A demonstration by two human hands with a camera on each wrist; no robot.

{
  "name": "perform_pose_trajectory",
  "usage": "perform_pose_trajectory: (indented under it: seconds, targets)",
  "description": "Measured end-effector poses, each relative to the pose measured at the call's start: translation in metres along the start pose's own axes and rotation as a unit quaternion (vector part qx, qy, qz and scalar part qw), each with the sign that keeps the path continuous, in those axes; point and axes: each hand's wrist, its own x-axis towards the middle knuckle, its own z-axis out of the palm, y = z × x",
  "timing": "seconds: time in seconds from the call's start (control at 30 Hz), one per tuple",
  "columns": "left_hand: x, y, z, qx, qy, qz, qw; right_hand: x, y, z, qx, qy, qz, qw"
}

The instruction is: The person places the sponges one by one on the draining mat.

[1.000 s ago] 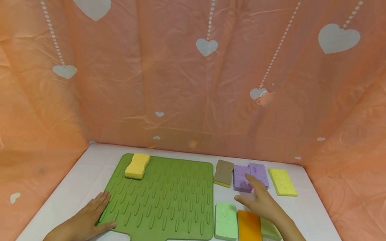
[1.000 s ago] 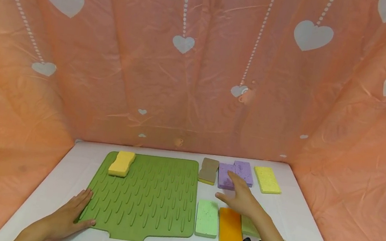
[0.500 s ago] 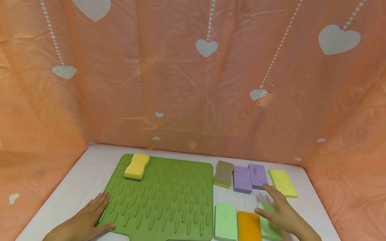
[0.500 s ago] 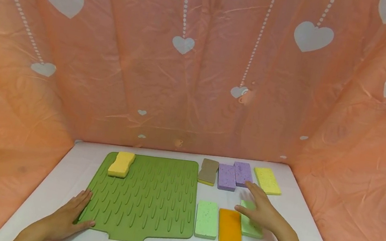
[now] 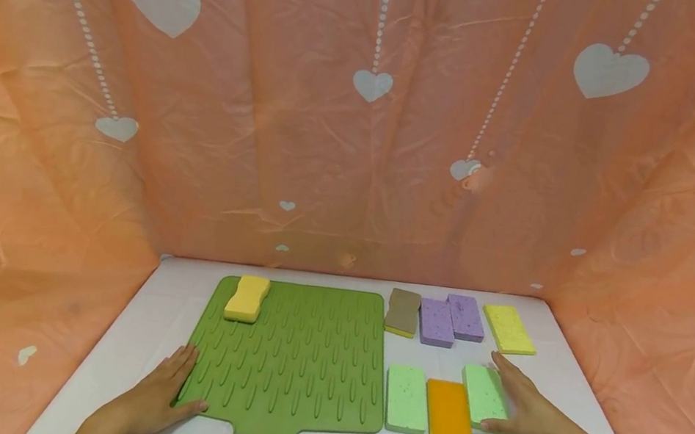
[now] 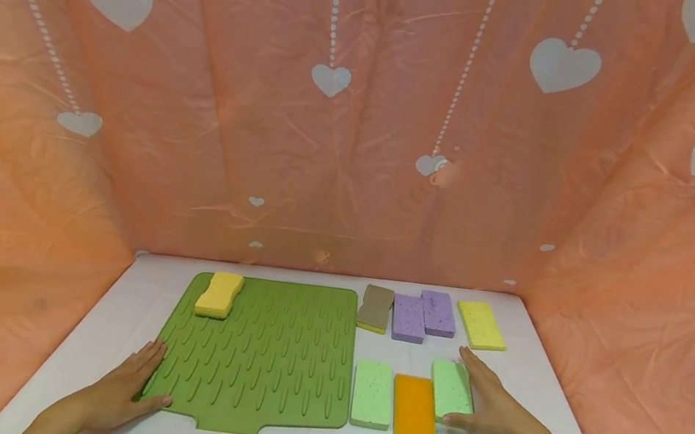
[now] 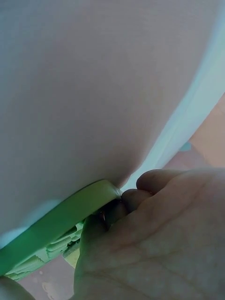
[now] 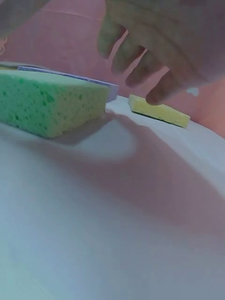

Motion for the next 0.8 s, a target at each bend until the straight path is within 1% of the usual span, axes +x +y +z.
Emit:
perform_pose_trajectory:
  seconds: [0.17,0.3,0.4,0.57,0.8]
  targets:
    - [-0.0005,0.0008,0.0002,-0.008,0.000,0.001,1.0000,-0.0052,0.0023,-0.0011,0.017,-0.013,0.017,1.000]
    - [-0.0006,0.0012,-0.0005,-0.012,0.002,-0.001,0.9999,-0.0069,0.0029,-0.0007,0.031,-0.040,0.042,0.998]
    - [-0.0004,0.0013,-0.0007,-0.010,-0.002,-0.005,0.9999,-0.0079,0.0041,0.0004,0.036,-0.056,0.053,0.996]
    - [-0.0005,0.0019,-0.0009,-0.014,-0.008,-0.011,0.9998,-0.0081,0.0067,0.0005,0.023,-0.061,0.056,0.996]
    - [-0.0002,0.0006,-0.0008,-0.005,-0.002,-0.007,1.0000,-0.0077,0.0083,-0.0017,0.015,-0.066,0.073,0.995]
